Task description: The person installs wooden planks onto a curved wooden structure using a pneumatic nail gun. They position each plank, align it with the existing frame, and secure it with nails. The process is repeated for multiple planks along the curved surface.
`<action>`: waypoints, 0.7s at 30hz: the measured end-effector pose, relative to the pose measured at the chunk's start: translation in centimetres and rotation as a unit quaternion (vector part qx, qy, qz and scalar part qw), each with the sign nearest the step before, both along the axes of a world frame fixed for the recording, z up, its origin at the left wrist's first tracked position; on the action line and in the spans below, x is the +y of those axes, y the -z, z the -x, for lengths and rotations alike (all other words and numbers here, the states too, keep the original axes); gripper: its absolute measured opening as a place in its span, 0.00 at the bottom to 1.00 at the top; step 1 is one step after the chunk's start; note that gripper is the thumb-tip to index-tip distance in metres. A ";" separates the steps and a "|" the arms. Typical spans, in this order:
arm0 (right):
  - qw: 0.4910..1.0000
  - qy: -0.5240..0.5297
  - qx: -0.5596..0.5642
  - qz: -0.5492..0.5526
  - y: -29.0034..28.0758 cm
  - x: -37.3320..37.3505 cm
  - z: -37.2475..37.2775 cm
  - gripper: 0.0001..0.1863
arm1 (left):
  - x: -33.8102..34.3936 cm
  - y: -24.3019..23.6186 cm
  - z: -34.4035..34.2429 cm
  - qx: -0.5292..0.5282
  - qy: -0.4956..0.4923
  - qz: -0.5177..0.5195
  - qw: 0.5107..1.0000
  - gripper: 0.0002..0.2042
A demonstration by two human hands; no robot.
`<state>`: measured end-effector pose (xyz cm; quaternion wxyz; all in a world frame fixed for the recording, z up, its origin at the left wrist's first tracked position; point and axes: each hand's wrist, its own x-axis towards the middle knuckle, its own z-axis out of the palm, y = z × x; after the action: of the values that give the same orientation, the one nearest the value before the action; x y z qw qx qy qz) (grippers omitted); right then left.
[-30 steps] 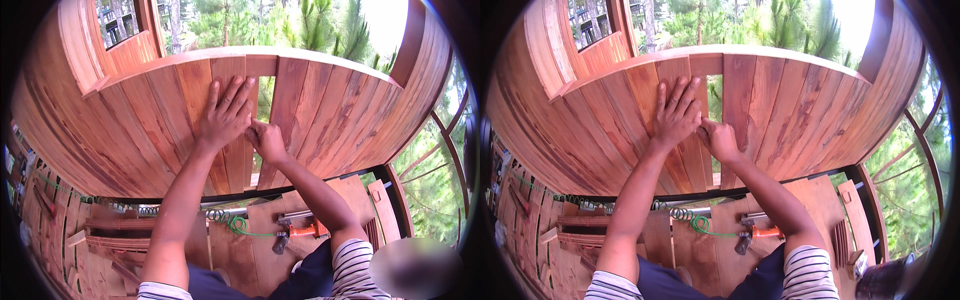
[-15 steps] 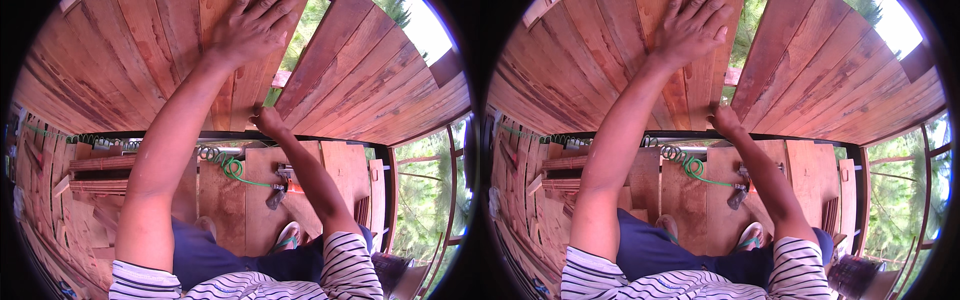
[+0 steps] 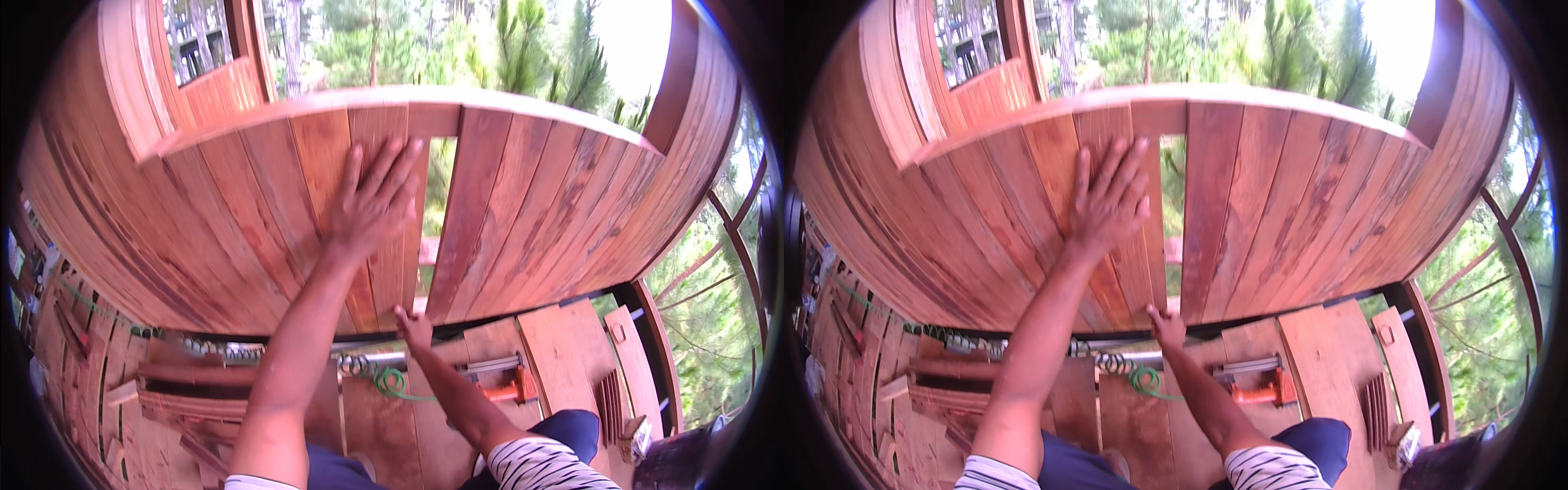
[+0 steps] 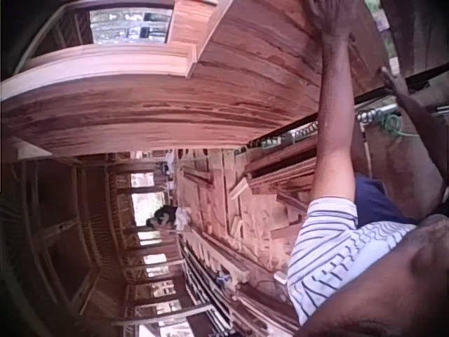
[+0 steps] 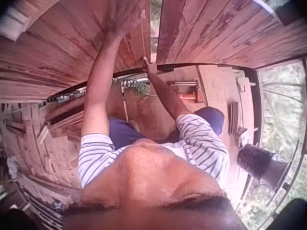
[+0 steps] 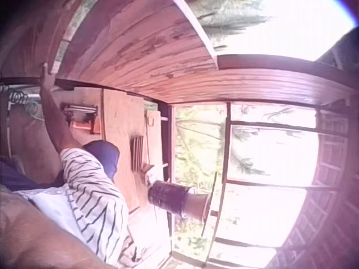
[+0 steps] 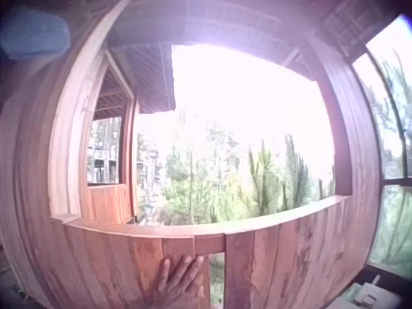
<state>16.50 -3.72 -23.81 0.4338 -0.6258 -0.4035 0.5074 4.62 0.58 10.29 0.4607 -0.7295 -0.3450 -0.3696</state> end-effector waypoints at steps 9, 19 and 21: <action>0.826 0.083 0.547 0.105 4.9 0.5 5.0 0.64 | 0.6 0.6 -1.0 -0.001 -0.005 -0.030 1.000 0.08; 0.854 0.118 0.492 0.126 4.5 0.2 6.2 0.58 | 0.2 0.6 -0.2 -0.002 -0.008 -0.019 1.000 0.08; 0.855 0.139 0.481 0.132 4.6 0.1 5.7 0.58 | 0.1 0.7 -0.1 -0.004 -0.011 -0.020 1.000 0.08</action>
<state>10.76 -3.58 -28.41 0.5535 -0.4046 0.0177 0.7277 4.76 0.67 9.59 0.4781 -0.7149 -0.3469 -0.3741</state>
